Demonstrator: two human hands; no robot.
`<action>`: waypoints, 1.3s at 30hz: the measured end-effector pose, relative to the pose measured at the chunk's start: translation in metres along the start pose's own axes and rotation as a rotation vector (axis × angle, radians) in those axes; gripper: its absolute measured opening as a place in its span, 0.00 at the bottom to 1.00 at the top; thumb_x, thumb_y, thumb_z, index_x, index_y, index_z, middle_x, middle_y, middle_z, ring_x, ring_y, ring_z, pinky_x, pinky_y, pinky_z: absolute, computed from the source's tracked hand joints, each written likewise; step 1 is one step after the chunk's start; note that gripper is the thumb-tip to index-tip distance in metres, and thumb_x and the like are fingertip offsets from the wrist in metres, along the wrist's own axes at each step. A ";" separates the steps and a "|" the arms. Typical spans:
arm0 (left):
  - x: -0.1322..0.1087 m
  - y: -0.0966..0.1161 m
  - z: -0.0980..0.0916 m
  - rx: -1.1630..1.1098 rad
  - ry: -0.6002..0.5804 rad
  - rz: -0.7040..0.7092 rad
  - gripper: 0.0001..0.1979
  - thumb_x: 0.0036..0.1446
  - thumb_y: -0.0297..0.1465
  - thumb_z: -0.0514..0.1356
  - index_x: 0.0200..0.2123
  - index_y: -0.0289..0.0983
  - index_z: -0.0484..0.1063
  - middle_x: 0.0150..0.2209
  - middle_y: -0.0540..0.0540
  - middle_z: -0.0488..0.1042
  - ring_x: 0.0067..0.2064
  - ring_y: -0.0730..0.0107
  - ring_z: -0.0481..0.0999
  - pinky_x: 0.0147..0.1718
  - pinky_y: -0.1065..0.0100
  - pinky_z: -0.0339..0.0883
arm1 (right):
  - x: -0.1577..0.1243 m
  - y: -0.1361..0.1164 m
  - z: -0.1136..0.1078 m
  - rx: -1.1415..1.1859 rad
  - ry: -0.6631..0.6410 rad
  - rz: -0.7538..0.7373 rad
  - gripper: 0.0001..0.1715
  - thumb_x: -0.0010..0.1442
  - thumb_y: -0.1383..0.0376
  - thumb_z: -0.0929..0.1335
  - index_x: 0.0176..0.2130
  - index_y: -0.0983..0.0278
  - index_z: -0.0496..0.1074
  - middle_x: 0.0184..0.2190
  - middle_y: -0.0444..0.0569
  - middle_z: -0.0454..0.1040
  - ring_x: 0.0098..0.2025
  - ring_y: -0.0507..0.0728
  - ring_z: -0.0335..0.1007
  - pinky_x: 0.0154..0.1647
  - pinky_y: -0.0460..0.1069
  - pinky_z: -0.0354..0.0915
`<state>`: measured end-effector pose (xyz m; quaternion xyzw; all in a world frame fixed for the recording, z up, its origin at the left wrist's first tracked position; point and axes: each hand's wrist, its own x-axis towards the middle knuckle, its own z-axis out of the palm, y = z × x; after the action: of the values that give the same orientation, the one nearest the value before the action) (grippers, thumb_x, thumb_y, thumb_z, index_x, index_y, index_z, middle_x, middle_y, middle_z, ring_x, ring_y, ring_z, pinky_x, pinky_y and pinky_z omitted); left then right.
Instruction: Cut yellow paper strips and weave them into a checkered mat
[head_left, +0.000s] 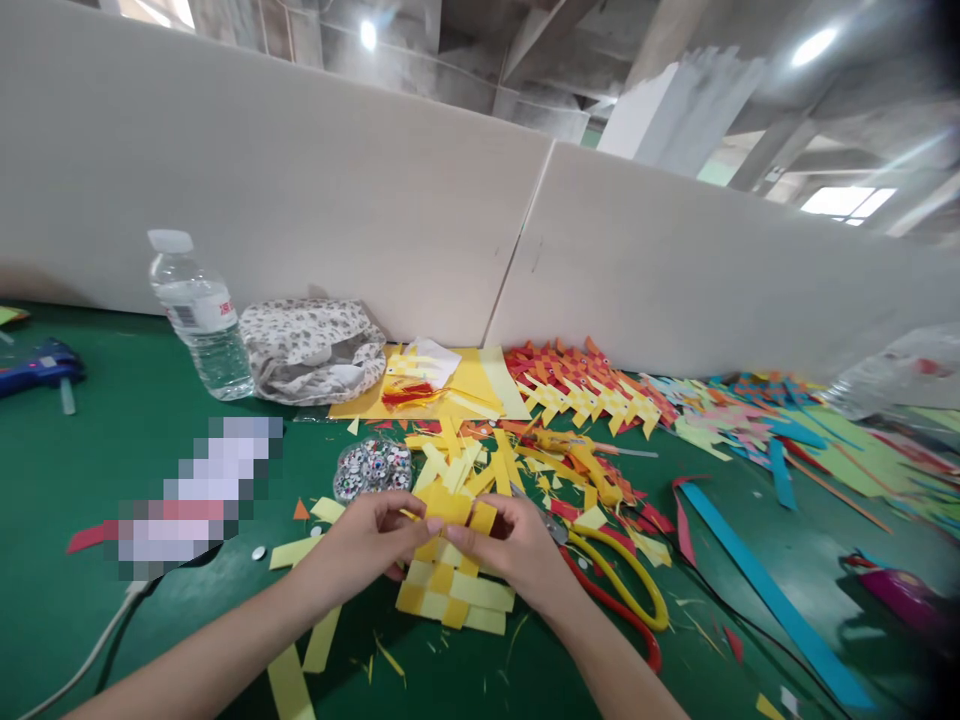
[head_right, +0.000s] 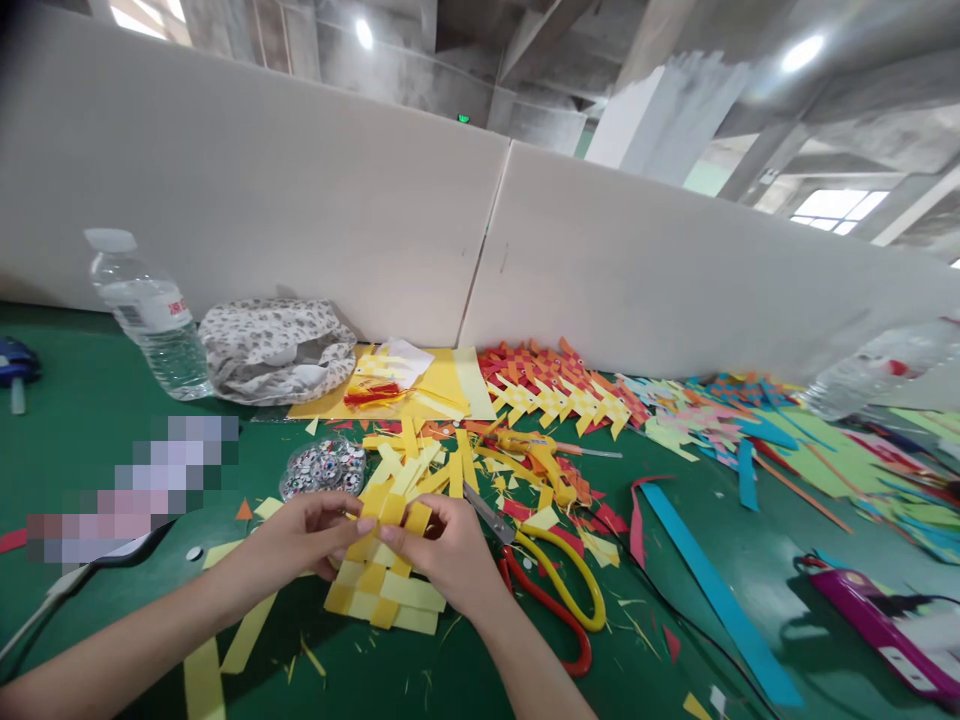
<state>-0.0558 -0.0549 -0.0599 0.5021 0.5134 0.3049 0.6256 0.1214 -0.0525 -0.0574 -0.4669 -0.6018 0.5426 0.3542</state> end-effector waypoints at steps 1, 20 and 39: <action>0.000 0.000 0.000 0.000 0.006 -0.011 0.13 0.41 0.38 0.62 0.30 0.37 0.68 0.19 0.56 0.63 0.22 0.75 0.65 0.22 0.72 0.64 | 0.000 0.000 0.000 -0.005 0.002 0.003 0.19 0.42 0.55 0.72 0.20 0.65 0.64 0.16 0.37 0.54 0.19 0.46 0.46 0.17 0.43 0.44; 0.002 -0.010 0.002 -0.121 -0.094 0.009 0.14 0.43 0.41 0.61 0.24 0.36 0.63 0.19 0.56 0.64 0.21 0.78 0.66 0.22 0.74 0.61 | 0.002 0.005 0.000 -0.040 0.042 -0.004 0.17 0.45 0.55 0.70 0.24 0.66 0.68 0.18 0.40 0.60 0.20 0.47 0.52 0.19 0.43 0.51; 0.004 -0.013 0.000 0.065 -0.082 0.090 0.17 0.42 0.45 0.61 0.22 0.37 0.64 0.18 0.56 0.59 0.21 0.76 0.59 0.21 0.74 0.57 | 0.002 -0.002 -0.007 -0.029 0.104 -0.068 0.22 0.43 0.64 0.72 0.39 0.64 0.67 0.21 0.39 0.66 0.24 0.50 0.64 0.26 0.45 0.62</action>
<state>-0.0566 -0.0552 -0.0738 0.5567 0.4740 0.2951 0.6151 0.1266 -0.0488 -0.0543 -0.4788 -0.6059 0.4966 0.3961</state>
